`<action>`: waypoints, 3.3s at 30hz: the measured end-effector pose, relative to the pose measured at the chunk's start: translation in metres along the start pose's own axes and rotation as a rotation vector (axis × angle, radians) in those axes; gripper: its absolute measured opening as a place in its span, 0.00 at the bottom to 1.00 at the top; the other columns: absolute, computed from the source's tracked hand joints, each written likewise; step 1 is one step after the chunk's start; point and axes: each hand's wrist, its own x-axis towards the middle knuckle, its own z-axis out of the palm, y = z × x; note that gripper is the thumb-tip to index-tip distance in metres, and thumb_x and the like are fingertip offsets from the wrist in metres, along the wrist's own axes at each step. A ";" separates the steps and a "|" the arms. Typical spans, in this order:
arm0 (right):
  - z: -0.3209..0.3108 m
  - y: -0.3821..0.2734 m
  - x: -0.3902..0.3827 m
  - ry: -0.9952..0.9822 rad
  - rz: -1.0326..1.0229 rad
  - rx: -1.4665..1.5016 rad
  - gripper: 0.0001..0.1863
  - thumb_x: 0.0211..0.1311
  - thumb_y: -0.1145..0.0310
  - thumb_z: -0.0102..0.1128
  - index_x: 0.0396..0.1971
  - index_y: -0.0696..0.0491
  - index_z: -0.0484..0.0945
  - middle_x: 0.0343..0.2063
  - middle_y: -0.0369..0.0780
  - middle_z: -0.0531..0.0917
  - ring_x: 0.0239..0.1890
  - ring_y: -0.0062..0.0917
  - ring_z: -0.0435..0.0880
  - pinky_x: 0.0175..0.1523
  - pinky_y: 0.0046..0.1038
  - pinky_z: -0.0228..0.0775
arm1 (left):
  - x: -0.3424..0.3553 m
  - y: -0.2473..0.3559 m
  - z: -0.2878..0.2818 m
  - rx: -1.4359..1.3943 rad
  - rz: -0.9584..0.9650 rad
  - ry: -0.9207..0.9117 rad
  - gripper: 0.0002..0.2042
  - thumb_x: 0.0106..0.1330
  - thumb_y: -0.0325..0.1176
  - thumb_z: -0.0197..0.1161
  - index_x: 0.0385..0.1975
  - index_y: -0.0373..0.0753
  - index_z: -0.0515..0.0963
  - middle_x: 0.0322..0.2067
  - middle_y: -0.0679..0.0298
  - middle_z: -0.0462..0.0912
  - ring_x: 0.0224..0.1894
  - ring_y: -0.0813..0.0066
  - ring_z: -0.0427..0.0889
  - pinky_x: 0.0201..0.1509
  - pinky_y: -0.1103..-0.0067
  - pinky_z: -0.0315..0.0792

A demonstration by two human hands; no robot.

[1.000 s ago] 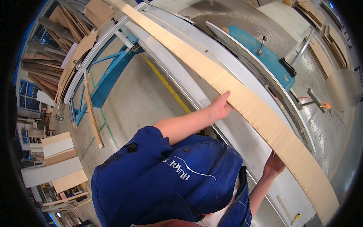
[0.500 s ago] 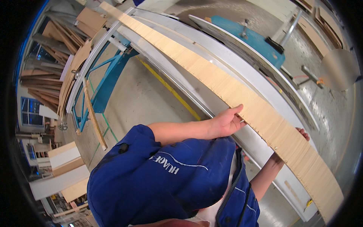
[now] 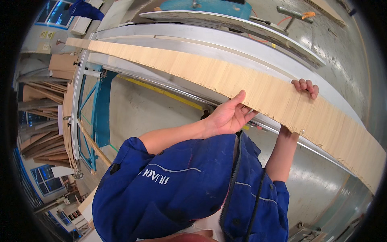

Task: The person handles a long curved wooden component on a table-mounted machine, moving the component across the work surface and flipping it over to check the edges.

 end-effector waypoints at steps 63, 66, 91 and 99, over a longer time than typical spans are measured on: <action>0.127 -0.076 -0.042 0.141 -0.132 -0.148 0.25 0.71 0.55 0.41 0.10 0.44 0.62 0.12 0.28 0.67 0.18 0.17 0.64 0.35 0.24 0.61 | -0.043 0.096 0.067 2.098 0.644 -0.790 0.29 0.50 0.43 0.75 0.53 0.39 0.79 0.49 0.57 0.74 0.52 0.57 0.72 0.58 0.67 0.68; 0.126 -0.074 -0.041 0.109 -0.139 -0.159 0.24 0.70 0.56 0.41 0.11 0.44 0.62 0.12 0.28 0.67 0.18 0.17 0.64 0.34 0.24 0.61 | -0.040 0.090 0.073 2.122 0.702 -0.788 0.31 0.50 0.46 0.75 0.54 0.38 0.77 0.50 0.56 0.73 0.53 0.57 0.71 0.59 0.66 0.67; 0.179 -0.079 0.032 -0.338 0.064 0.099 0.13 0.69 0.56 0.53 0.30 0.49 0.75 0.29 0.36 0.80 0.31 0.25 0.77 0.43 0.27 0.72 | -0.075 -0.029 0.110 1.971 1.873 0.104 0.21 0.54 0.19 0.69 0.51 0.34 0.78 0.46 0.54 0.85 0.46 0.64 0.85 0.50 0.74 0.78; 0.273 -0.098 0.003 -0.480 0.078 -0.068 0.33 0.73 0.41 0.43 0.63 0.53 0.67 0.56 0.34 0.77 0.63 0.24 0.70 0.70 0.34 0.53 | -0.106 -0.040 0.140 1.773 2.105 0.264 0.09 0.61 0.24 0.70 0.38 0.32 0.78 0.35 0.61 0.85 0.37 0.80 0.79 0.43 0.82 0.73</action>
